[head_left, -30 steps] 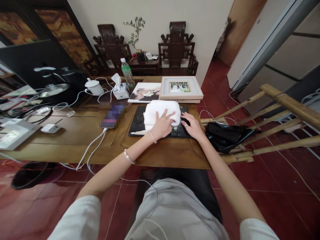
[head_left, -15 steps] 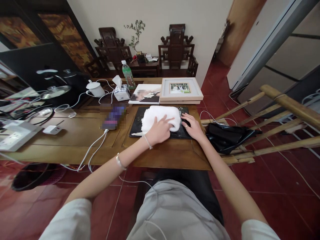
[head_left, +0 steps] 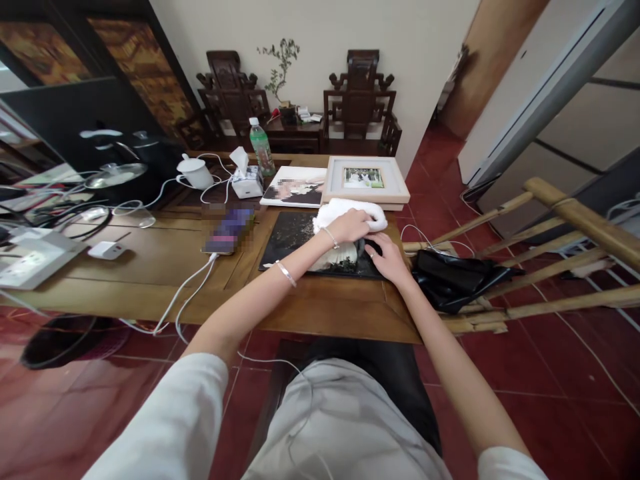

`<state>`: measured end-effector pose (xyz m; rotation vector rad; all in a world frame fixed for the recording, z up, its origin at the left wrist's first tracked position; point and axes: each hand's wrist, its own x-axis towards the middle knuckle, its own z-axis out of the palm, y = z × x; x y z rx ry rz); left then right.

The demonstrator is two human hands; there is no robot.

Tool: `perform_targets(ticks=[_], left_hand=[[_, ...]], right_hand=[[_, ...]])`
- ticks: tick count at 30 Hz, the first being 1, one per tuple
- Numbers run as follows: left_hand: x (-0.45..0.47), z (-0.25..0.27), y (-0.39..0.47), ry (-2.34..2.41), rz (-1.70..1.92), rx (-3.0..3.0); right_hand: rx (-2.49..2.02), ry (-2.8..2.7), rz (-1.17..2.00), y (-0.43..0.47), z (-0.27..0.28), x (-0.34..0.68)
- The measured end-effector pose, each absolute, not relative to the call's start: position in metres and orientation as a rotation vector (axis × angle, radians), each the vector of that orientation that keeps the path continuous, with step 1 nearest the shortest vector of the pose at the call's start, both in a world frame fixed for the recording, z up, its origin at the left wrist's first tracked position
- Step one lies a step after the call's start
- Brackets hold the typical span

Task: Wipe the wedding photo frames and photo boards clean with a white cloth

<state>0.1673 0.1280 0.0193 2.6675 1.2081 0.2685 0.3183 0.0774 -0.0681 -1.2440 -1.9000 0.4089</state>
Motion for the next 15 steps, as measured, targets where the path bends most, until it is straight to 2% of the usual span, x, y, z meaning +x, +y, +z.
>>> perform_targets(ticks=[8, 15], left_hand=[[0.052, -0.019, 0.111, 1.450, 0.445, 2.610], [0.013, -0.025, 0.057, 1.532, 0.328, 2.684]], right_hand=[[-1.260, -1.866, 0.453, 0.074, -0.067, 0.317], [-1.262, -1.857, 0.454, 0.073, -0.065, 0.317]])
